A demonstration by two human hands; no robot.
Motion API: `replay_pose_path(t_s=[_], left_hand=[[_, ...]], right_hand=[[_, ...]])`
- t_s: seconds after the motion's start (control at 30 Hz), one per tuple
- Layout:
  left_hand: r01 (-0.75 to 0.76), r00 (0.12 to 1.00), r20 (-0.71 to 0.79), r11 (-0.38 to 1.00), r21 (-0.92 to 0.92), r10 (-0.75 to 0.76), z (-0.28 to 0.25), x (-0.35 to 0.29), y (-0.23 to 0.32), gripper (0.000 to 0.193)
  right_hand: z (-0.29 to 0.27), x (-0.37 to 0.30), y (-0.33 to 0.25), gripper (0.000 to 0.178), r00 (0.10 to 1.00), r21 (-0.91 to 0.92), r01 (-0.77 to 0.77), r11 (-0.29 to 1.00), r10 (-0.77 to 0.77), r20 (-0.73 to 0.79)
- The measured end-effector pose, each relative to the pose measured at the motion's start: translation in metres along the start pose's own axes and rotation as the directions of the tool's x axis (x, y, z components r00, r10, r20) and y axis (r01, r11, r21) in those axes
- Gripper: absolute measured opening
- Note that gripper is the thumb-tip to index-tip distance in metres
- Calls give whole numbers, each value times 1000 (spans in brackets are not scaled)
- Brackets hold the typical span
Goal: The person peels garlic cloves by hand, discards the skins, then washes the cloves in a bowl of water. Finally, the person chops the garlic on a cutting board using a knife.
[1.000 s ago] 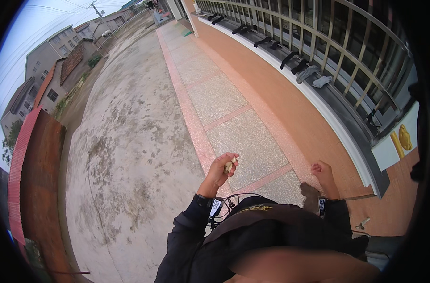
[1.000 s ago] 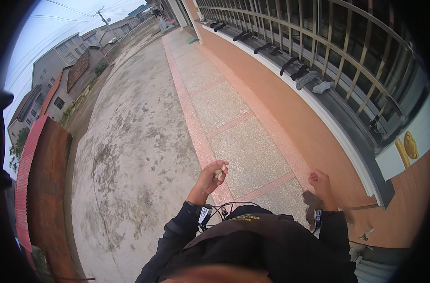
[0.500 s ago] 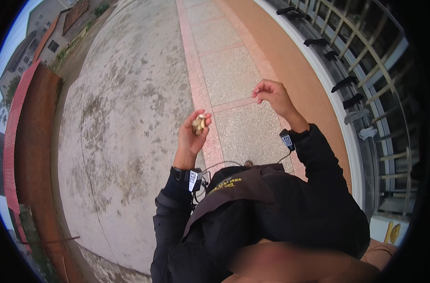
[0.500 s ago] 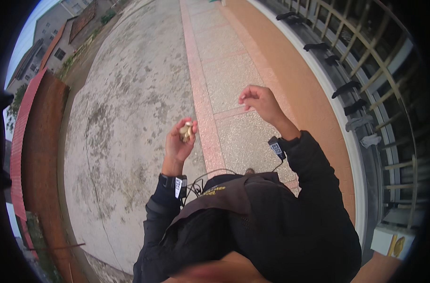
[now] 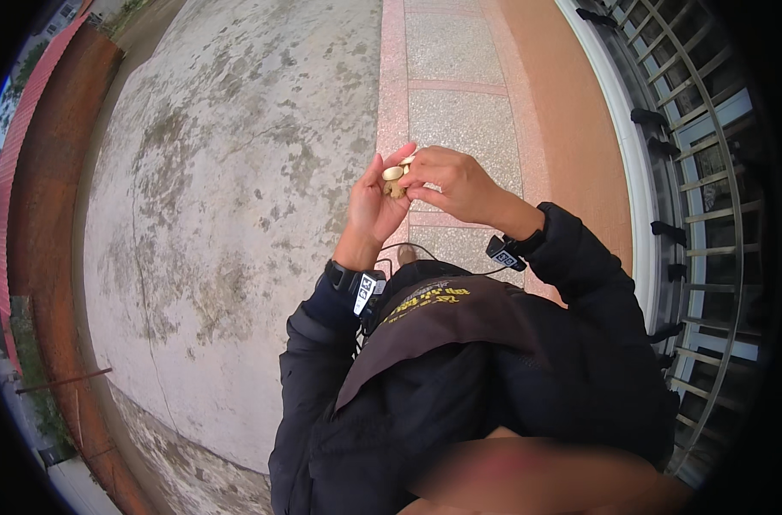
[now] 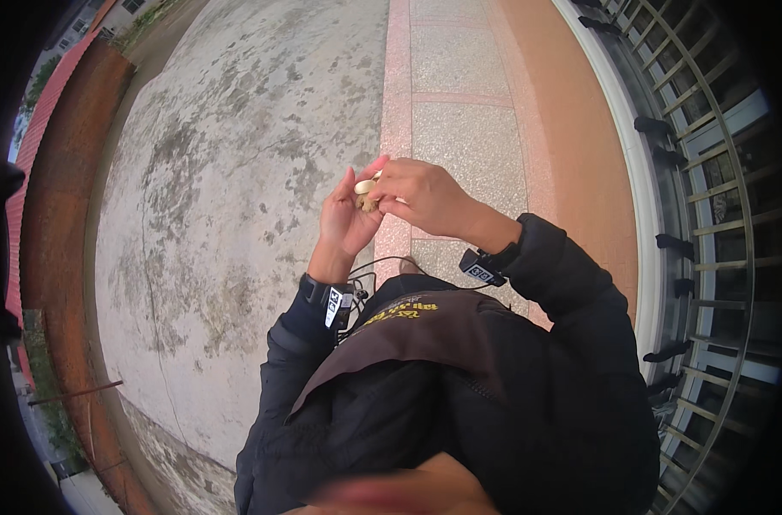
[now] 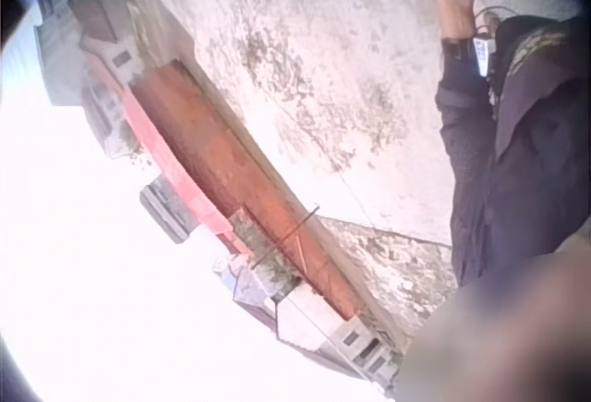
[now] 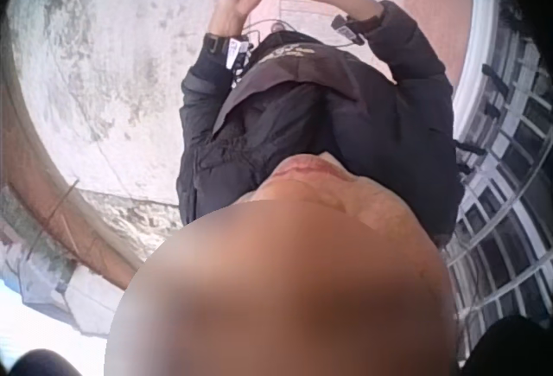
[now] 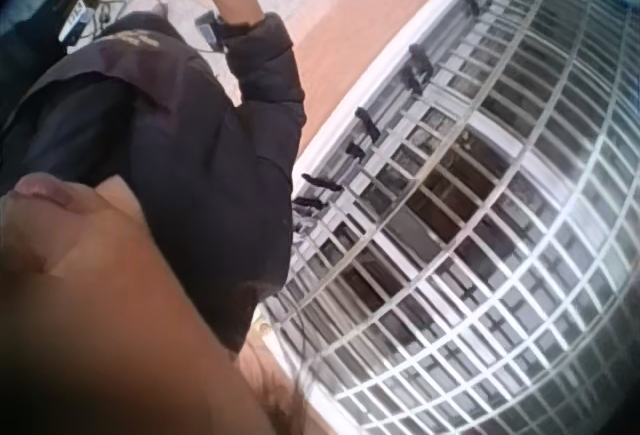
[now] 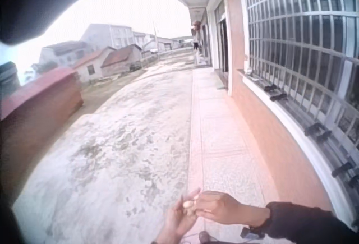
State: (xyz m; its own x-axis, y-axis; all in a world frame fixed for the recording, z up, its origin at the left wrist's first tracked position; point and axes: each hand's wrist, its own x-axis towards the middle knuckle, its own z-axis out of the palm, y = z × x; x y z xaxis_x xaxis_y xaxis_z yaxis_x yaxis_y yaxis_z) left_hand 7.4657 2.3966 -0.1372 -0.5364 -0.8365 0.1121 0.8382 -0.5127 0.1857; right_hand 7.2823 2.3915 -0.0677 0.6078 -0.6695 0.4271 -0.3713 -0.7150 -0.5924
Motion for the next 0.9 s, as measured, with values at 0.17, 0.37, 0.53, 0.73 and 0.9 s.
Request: replay_pose_path(t_s=[0.17, 0.37, 0.53, 0.73, 0.9], left_hand=[[136, 984, -124, 990, 37, -130, -21, 137, 55, 57], [227, 962, -145, 973, -44, -231, -75, 298, 108, 48], [162, 959, -241, 986, 49, -146, -93, 448, 156, 45], [114, 945, -327, 966, 233, -33, -100, 602, 233, 36], [2, 942, -319, 949, 316, 105, -129, 717, 311, 29]], right_hand=[[-41, 79, 100, 20, 999, -131, -46, 990, 43, -30], [-84, 159, 249, 16, 990, -54, -126, 991, 122, -69], [-144, 250, 385, 17, 960, 329, -243, 913, 275, -53], [-209, 368, 520, 19, 863, 748, -401, 529, 491, 115], [-233, 462, 641, 18, 833, 651, -465, 601, 546, 91]])
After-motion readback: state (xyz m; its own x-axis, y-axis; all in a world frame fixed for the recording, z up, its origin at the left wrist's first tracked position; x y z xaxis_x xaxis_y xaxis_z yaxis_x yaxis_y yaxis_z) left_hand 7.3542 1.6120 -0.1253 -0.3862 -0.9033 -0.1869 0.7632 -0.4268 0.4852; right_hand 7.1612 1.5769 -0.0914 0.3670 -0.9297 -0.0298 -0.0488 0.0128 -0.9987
